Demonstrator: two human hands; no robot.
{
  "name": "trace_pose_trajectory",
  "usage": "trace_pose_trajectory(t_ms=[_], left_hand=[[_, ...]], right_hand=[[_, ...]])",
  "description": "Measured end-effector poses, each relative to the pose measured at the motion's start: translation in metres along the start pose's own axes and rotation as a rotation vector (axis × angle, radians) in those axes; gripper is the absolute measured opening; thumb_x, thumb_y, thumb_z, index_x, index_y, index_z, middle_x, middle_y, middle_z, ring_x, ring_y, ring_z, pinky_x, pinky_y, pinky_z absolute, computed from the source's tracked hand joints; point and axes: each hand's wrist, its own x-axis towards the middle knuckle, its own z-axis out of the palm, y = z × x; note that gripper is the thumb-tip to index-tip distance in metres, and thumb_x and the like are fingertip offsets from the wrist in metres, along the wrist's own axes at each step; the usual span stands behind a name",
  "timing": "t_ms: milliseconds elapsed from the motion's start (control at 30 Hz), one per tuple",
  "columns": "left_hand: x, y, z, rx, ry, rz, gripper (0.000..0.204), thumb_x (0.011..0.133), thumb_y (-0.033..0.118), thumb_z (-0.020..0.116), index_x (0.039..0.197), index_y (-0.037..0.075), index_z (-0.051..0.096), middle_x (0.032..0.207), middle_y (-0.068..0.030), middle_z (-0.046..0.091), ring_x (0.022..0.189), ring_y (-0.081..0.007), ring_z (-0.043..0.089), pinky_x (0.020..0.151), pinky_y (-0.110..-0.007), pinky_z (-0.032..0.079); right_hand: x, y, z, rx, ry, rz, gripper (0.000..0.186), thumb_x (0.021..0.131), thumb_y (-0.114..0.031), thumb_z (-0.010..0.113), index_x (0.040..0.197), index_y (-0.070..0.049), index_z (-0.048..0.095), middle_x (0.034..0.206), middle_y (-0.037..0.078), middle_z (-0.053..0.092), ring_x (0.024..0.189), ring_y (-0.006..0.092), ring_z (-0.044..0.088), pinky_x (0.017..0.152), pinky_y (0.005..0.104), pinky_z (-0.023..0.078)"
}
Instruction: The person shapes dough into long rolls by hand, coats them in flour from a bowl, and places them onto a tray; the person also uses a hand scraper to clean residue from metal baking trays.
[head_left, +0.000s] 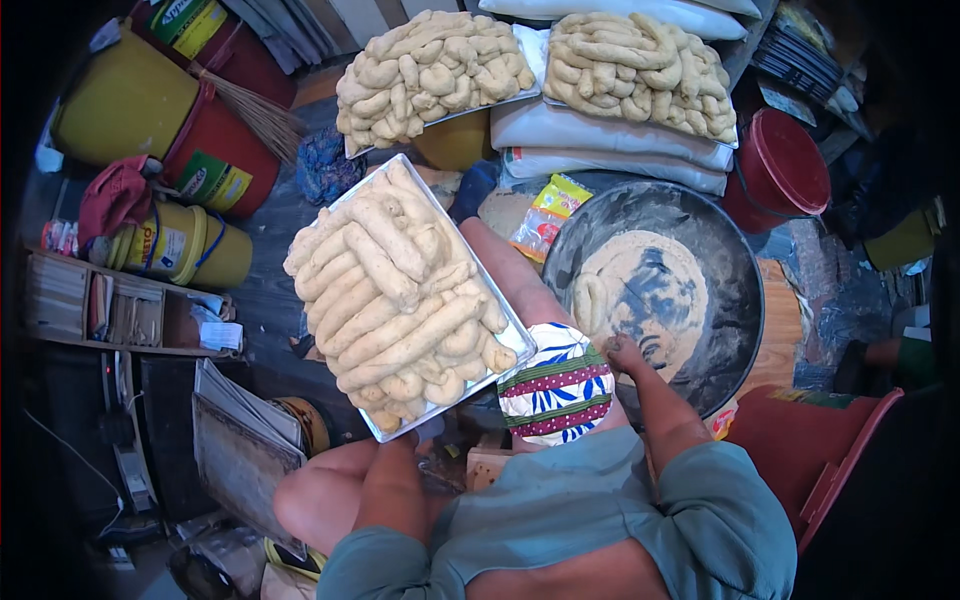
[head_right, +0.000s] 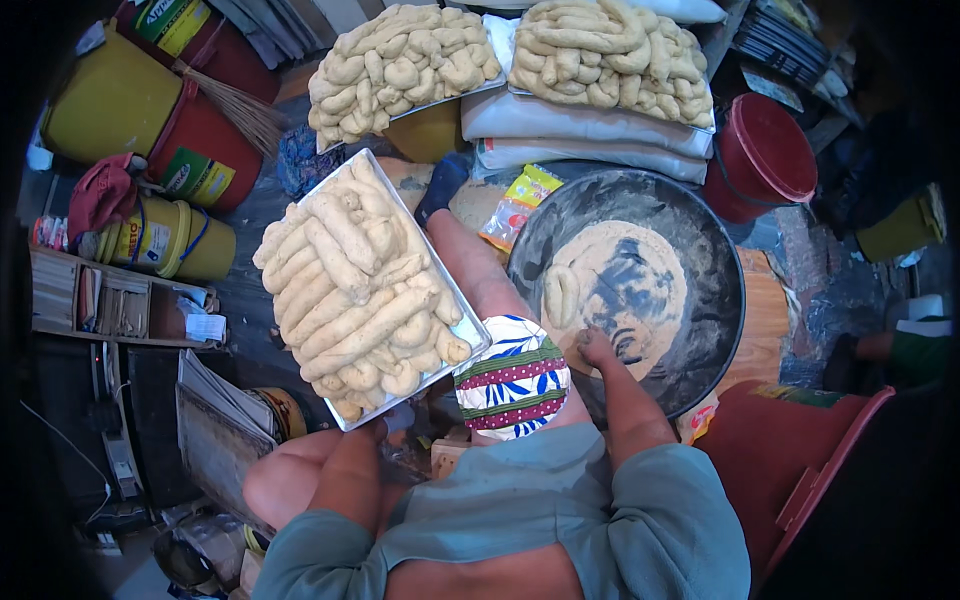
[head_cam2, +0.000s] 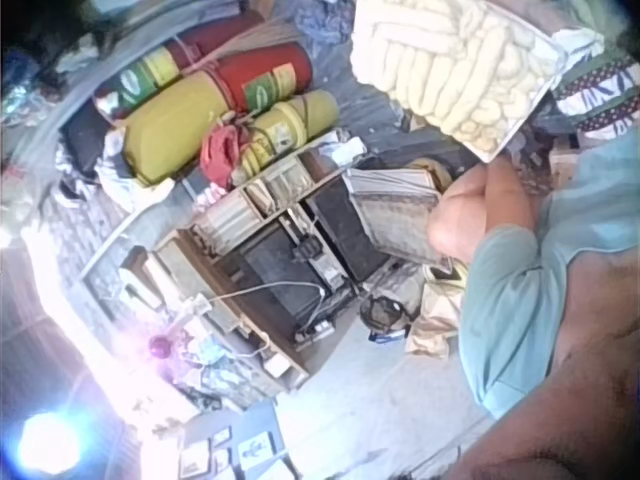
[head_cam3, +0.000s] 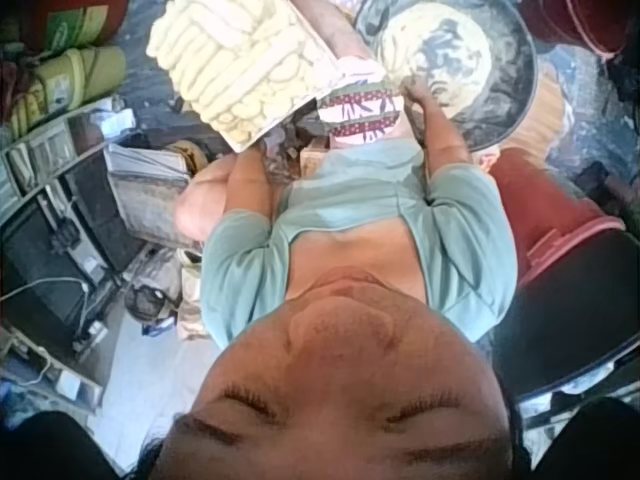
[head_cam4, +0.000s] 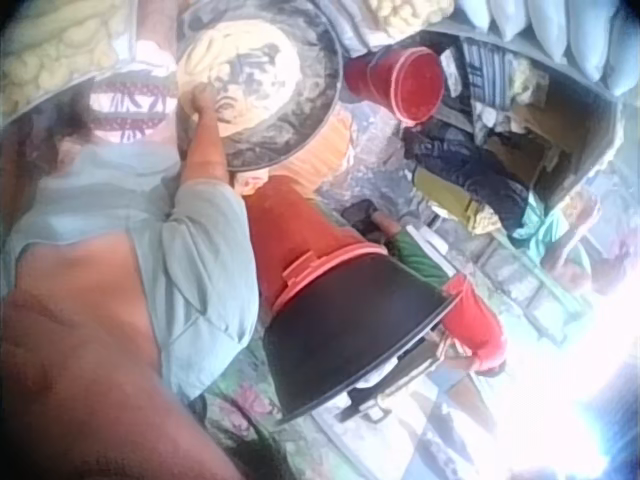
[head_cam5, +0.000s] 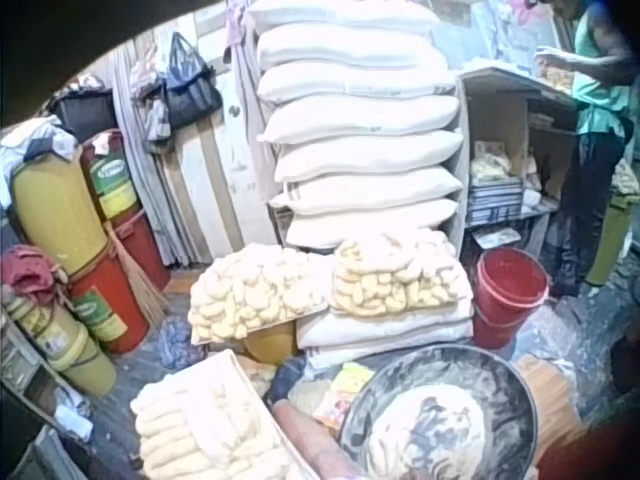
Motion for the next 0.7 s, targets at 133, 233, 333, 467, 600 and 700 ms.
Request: trace_pose_trajectory(t_ms=[133,233,333,467,600,700], left_hand=[[-0.002,0.003,-0.006,-0.001,-0.001,0.004,0.04,0.087,0.028,0.049,0.117,0.006,0.064,0.127,-0.0141,0.058,0.116,-0.0294,0.057,0.097,-0.043,0.044],[-0.001,0.007,-0.006,-0.001,0.0,0.02,0.04,0.087,0.028,0.049,0.117,0.006,0.064,0.127,-0.0141,0.059,0.116,-0.0296,0.057,0.097,-0.043,0.044],[-0.001,0.003,-0.006,0.0,-0.001,0.021,0.04,0.087,0.028,0.049,0.117,0.006,0.063,0.127,-0.0141,0.059,0.116,-0.0297,0.057,0.097,-0.043,0.045],[-0.002,0.002,-0.006,0.006,-0.006,0.02,0.039,0.087,0.028,0.049,0.117,0.006,0.063,0.127,-0.0141,0.059,0.116,-0.0299,0.057,0.096,-0.043,0.045],[-0.005,0.001,-0.007,0.008,-0.012,0.024,0.039,0.087,0.028,0.049,0.117,0.007,0.063,0.126,-0.0141,0.059,0.116,-0.03,0.057,0.096,-0.043,0.045],[-0.004,0.001,-0.006,0.014,-0.013,0.029,0.039,0.088,0.028,0.049,0.117,0.007,0.063,0.126,-0.0141,0.059,0.115,-0.0302,0.057,0.096,-0.043,0.045]], right_hand=[[0.002,0.011,0.004,-0.039,-0.003,-0.018,0.043,0.07,-0.023,0.065,0.108,-0.003,0.064,0.116,0.022,0.058,0.113,0.0366,0.052,0.097,0.0399,0.043],[0.002,0.024,0.008,-0.091,0.038,-0.064,0.043,0.07,-0.022,0.065,0.108,-0.003,0.064,0.116,0.021,0.058,0.114,0.036,0.051,0.097,0.0395,0.043],[0.003,0.02,0.006,-0.009,0.015,-0.007,0.043,0.071,-0.022,0.064,0.109,-0.003,0.064,0.119,0.02,0.057,0.116,0.0367,0.05,0.099,0.0394,0.042],[-0.002,0.001,-0.001,0.004,-0.011,0.036,0.045,0.071,-0.021,0.064,0.112,-0.004,0.064,0.126,0.022,0.054,0.12,0.038,0.047,0.102,0.0388,0.04],[-0.007,-0.009,-0.01,-0.103,-0.098,-0.038,0.042,0.072,-0.021,0.064,0.111,-0.006,0.065,0.126,0.021,0.054,0.126,0.0392,0.041,0.106,0.0409,0.036],[-0.012,-0.006,-0.008,-0.102,-0.079,-0.087,0.037,0.073,-0.022,0.064,0.106,-0.007,0.066,0.119,0.015,0.06,0.124,0.0397,0.041,0.105,0.0431,0.036]])
